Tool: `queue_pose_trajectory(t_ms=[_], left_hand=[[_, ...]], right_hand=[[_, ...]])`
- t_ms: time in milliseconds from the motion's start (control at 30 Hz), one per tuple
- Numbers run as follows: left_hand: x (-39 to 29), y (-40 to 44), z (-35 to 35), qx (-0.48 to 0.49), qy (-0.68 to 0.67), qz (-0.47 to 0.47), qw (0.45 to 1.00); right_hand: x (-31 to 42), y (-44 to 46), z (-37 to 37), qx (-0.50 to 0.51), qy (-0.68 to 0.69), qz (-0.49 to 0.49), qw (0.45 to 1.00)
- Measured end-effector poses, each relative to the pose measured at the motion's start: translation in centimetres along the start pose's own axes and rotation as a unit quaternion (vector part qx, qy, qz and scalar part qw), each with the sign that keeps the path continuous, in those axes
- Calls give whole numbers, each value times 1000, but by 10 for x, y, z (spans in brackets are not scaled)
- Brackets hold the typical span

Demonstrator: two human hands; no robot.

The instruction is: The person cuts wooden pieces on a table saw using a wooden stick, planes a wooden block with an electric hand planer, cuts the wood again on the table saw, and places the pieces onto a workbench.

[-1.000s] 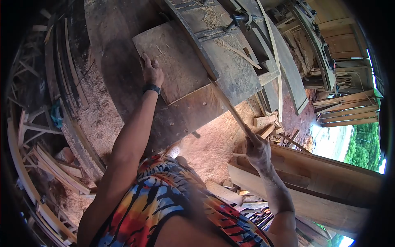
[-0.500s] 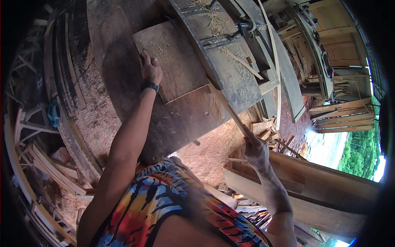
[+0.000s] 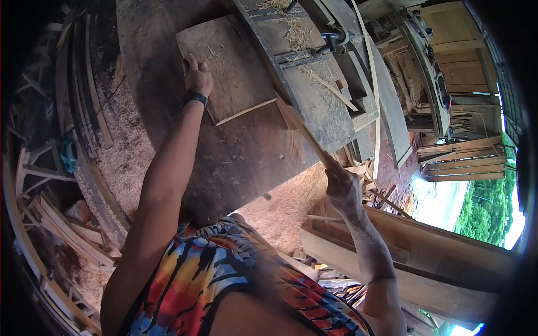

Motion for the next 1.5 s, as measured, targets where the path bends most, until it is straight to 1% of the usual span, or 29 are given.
queue_pose_trajectory(t_ms=[67,167,200,300,367,467,500,567,600,633,733,767,867,967,1067,1133,1233,1367,1500], left_hand=[[3,8,1,-28,33,4,999],[4,21,2,7,13,-19,1000],[6,24,4,9,17,-22,1000],[14,36,9,11,29,-23,999],[20,41,12,12,39,-13,999],[11,40,-1,96,22,0,995],[6,36,-11,144,13,0,990],[-26,-6,-33,310,43,22,950],[-40,-40,-45,276,133,88,948],[-52,-69,-50,238,221,153,933],[-49,-107,-44,206,132,203,948],[-42,-100,-35,192,140,177,955],[-50,-99,-34,203,190,143,950],[-51,-96,-32,151,254,194,936],[-46,-90,-29,135,253,208,935],[-49,-84,-32,157,246,184,939],[-49,-75,-33,176,237,164,941],[-49,-63,-32,186,235,152,942],[-41,-50,-25,175,236,165,942]], right_hand=[[4,7,2,-14,16,-16,1000],[14,17,3,-8,7,-10,1000],[16,19,3,-1,-1,-3,1000],[17,24,6,-17,10,-33,999],[18,24,7,-20,7,-24,999],[15,25,7,-16,-3,1,1000],[15,26,5,-19,5,2,1000],[18,27,4,-19,2,11,1000],[21,26,4,-15,-7,21,1000],[23,26,4,-12,-16,31,999],[31,26,3,-7,30,5,1000],[30,26,4,-9,34,7,999],[24,28,7,-13,29,8,999],[23,33,9,-22,21,-4,1000],[24,40,9,-26,32,-23,999],[24,46,12,-33,44,-40,998],[30,54,12,-14,16,-5,1000],[37,63,12,-22,14,-21,999],[35,75,18,-40,22,-48,998]])
Point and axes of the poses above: each hand's wrist, its own y-axis towards the middle knuckle, its own z-axis out of the palm, x = y × z, the point moved 6 cm from there along y, towards the middle knuckle, and after that the axes turned 3 degrees about y, right-handed, at the moved point
